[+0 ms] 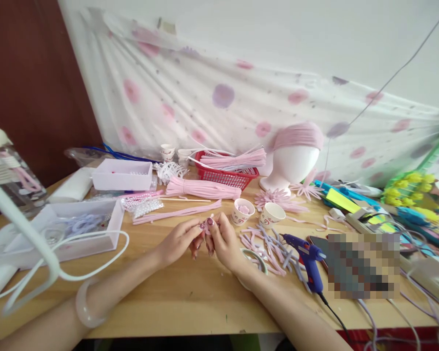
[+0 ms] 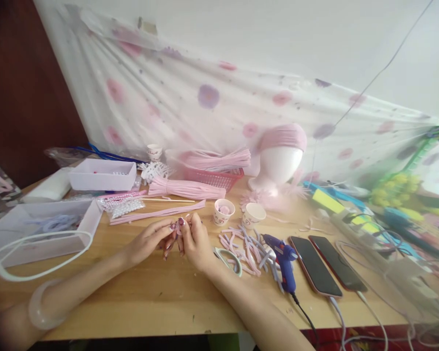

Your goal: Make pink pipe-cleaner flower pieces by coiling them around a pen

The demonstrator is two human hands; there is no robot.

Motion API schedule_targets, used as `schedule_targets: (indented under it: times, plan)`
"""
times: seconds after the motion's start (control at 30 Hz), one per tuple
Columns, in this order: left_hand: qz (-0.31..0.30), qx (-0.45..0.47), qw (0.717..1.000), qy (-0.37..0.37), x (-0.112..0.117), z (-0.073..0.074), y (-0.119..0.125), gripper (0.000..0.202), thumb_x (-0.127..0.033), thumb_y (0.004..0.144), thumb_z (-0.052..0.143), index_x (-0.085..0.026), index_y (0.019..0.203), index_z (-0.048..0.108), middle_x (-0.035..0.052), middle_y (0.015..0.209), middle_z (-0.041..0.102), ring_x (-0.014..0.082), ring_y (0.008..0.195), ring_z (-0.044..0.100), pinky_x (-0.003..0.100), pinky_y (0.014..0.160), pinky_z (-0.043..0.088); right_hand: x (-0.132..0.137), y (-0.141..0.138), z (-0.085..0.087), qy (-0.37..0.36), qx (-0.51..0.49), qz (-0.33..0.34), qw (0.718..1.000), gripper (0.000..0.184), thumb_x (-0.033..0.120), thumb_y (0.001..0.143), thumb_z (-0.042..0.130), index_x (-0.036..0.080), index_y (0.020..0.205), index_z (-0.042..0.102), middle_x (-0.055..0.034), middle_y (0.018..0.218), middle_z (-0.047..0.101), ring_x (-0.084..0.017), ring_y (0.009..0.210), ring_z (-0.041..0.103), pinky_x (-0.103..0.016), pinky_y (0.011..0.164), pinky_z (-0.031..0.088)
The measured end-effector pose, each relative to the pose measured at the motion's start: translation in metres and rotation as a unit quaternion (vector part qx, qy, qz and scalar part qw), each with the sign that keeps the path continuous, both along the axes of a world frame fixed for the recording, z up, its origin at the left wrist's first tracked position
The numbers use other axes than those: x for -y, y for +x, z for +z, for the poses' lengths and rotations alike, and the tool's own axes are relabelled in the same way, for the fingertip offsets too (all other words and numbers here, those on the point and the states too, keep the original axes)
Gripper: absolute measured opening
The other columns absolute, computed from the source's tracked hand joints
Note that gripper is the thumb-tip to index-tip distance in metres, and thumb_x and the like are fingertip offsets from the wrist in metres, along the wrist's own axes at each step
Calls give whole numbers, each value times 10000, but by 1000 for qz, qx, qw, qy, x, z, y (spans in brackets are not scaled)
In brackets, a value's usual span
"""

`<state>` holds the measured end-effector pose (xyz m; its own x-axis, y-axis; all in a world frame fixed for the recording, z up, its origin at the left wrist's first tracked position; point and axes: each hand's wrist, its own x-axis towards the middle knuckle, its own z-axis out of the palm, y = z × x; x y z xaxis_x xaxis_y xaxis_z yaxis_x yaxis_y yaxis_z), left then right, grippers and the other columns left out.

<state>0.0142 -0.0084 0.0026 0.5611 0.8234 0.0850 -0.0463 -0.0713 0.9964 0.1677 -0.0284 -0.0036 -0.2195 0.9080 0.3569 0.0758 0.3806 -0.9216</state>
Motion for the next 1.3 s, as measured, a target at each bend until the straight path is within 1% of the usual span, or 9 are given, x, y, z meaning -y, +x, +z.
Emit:
schedule_targets:
  times: [0.17, 0.27, 0.5, 0.67, 0.77, 0.9, 1.0, 1.13, 1.3]
  plan:
    - [0, 43, 999, -18, 1, 1, 2, 289, -436, 869, 489, -186, 726, 477, -35, 597, 536, 121, 506, 568, 237, 485, 479, -1, -3, 3, -44, -71, 51, 995, 305, 509, 943, 437, 233, 840, 357, 114, 469, 484, -89, 351, 493, -176, 367, 360]
    - [24, 45, 999, -5, 0, 2, 3, 278, -403, 870, 502, -177, 710, 497, -24, 587, 580, 109, 493, 557, 225, 493, 454, -5, -2, 2, -67, -105, 68, 990, 277, 480, 940, 460, 227, 852, 390, 86, 521, 537, -103, 412, 548, -195, 406, 406]
    - [74, 52, 995, -38, -4, 6, 0, 218, -359, 836, 518, -176, 718, 503, -42, 601, 546, 85, 458, 496, 198, 418, 384, -9, 3, 6, -68, -92, 74, 991, 283, 472, 871, 557, 205, 959, 521, 8, 706, 598, -118, 525, 564, -229, 446, 424]
    - [80, 56, 994, -54, -5, 5, 0, 222, -382, 833, 524, -178, 749, 500, -34, 611, 570, 92, 467, 516, 185, 398, 350, -10, 6, 10, -69, -105, 106, 986, 247, 360, 856, 589, 203, 1041, 541, -10, 786, 613, -134, 604, 585, -261, 540, 454]
    - [79, 52, 994, -57, -4, 5, 0, 209, -374, 841, 515, -177, 772, 515, -30, 607, 584, 98, 472, 525, 182, 397, 351, -10, 6, 8, -63, -111, 113, 985, 256, 352, 848, 619, 203, 1040, 537, -12, 825, 609, -131, 637, 587, -259, 572, 452]
    - [75, 51, 994, -58, -3, 6, -1, 189, -354, 831, 528, -178, 765, 509, -31, 595, 580, 97, 467, 529, 183, 408, 382, -11, 5, 7, -62, -97, 108, 987, 316, 437, 844, 631, 207, 1031, 521, -17, 845, 608, -132, 648, 585, -258, 581, 450]
    - [57, 61, 994, -65, -4, 6, 0, 219, -390, 812, 555, -175, 795, 521, -15, 623, 604, 106, 491, 544, 200, 437, 437, -10, 5, 8, -64, -84, 104, 989, 339, 471, 839, 628, 211, 1025, 515, -22, 868, 617, -127, 636, 577, -260, 586, 453]
    - [51, 59, 994, -71, -7, 2, 0, 324, -483, 794, 572, -164, 748, 535, -2, 594, 596, 109, 479, 538, 214, 440, 459, -8, 4, 9, -53, -55, 123, 990, 294, 446, 864, 604, 206, 1012, 519, -14, 808, 621, -134, 655, 595, -266, 609, 462]
    - [73, 56, 994, -54, -8, -5, 1, 354, -487, 792, 572, -163, 655, 532, -38, 522, 510, 92, 430, 481, 204, 404, 425, -9, 5, 12, -70, -52, 129, 988, 278, 423, 842, 626, 194, 975, 542, -11, 745, 631, -137, 657, 590, -251, 574, 439]
